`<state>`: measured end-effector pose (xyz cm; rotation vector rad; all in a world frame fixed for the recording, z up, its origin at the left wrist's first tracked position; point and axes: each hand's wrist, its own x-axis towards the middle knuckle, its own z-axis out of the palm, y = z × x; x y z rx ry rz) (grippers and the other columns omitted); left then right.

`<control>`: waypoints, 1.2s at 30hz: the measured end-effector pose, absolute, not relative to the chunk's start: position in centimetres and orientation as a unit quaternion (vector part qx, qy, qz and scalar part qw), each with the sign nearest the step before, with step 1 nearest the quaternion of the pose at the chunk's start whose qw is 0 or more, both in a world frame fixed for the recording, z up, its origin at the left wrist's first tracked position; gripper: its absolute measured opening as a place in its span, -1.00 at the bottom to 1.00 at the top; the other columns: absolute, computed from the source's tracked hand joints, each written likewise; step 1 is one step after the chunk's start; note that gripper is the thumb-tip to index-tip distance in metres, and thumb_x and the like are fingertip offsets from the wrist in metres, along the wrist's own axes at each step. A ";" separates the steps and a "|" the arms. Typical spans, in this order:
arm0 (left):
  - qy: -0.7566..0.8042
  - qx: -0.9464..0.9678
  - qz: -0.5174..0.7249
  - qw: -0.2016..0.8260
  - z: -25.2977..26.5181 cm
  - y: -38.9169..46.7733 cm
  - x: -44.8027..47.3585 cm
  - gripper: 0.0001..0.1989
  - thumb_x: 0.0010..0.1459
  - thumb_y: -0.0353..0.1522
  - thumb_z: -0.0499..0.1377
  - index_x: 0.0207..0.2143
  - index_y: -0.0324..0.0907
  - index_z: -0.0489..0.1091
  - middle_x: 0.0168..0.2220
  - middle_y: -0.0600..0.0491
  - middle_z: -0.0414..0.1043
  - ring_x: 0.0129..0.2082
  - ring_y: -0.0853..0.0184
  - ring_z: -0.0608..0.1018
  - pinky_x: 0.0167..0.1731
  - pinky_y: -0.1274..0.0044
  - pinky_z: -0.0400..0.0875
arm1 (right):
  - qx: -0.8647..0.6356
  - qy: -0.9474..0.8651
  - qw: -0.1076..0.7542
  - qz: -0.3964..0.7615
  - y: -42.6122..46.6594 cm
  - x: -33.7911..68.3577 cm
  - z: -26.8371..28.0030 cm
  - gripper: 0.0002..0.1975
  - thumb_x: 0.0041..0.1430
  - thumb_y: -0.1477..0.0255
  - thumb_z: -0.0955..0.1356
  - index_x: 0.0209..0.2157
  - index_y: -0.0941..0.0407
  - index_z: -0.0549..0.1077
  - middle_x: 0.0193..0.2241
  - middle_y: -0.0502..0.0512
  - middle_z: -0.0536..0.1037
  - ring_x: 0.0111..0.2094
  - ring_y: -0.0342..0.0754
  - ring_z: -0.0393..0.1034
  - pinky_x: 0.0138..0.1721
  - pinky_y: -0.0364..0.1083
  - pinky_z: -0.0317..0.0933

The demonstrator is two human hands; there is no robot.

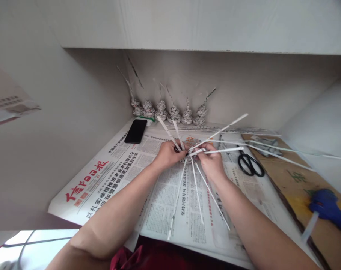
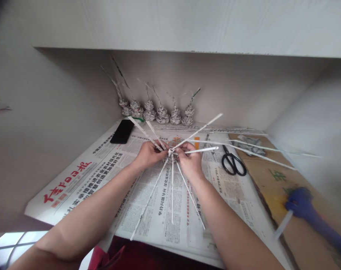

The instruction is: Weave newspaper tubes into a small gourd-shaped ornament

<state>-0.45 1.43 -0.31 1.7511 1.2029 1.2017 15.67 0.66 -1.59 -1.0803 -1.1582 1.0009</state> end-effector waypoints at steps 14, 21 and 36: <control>0.385 0.747 0.478 0.256 -0.4 1.3 -0.4 -0.95 0.05 -0.45 0.26 -0.37 -0.21 0.52 -0.35 0.02 0.58 -0.33 0.34 0.58 -0.24 0.53 0.45 | -0.466 -0.372 0.643 0.481 1.3 15.5 -1.6 -0.68 -0.27 0.29 0.55 -0.49 0.14 0.45 -0.64 -0.06 0.48 -0.63 -0.16 0.32 -0.66 -0.19 0.13; 0.333 0.814 0.439 0.185 -0.1 1.6 -0.9 -0.89 0.12 -0.46 0.18 -0.34 -0.18 0.52 -0.33 0.02 0.57 -0.28 0.34 0.56 -0.16 0.50 0.42 | -0.463 -0.357 0.641 0.498 1.0 15.4 -1.5 -0.67 -0.24 0.26 0.53 -0.47 0.14 0.45 -0.64 -0.04 0.50 -0.64 -0.17 0.32 -0.66 -0.20 0.12; 0.409 0.725 0.465 0.299 -0.2 1.3 -0.3 -0.88 -0.02 -0.39 0.32 -0.40 -0.24 0.47 -0.45 0.04 0.53 -0.44 0.37 0.53 -0.39 0.57 0.40 | -0.421 -0.395 0.620 0.531 0.7 15.2 -1.1 -0.74 -0.24 0.29 0.54 -0.53 0.12 0.48 -0.61 -0.05 0.52 -0.61 -0.20 0.28 -0.56 -0.17 0.09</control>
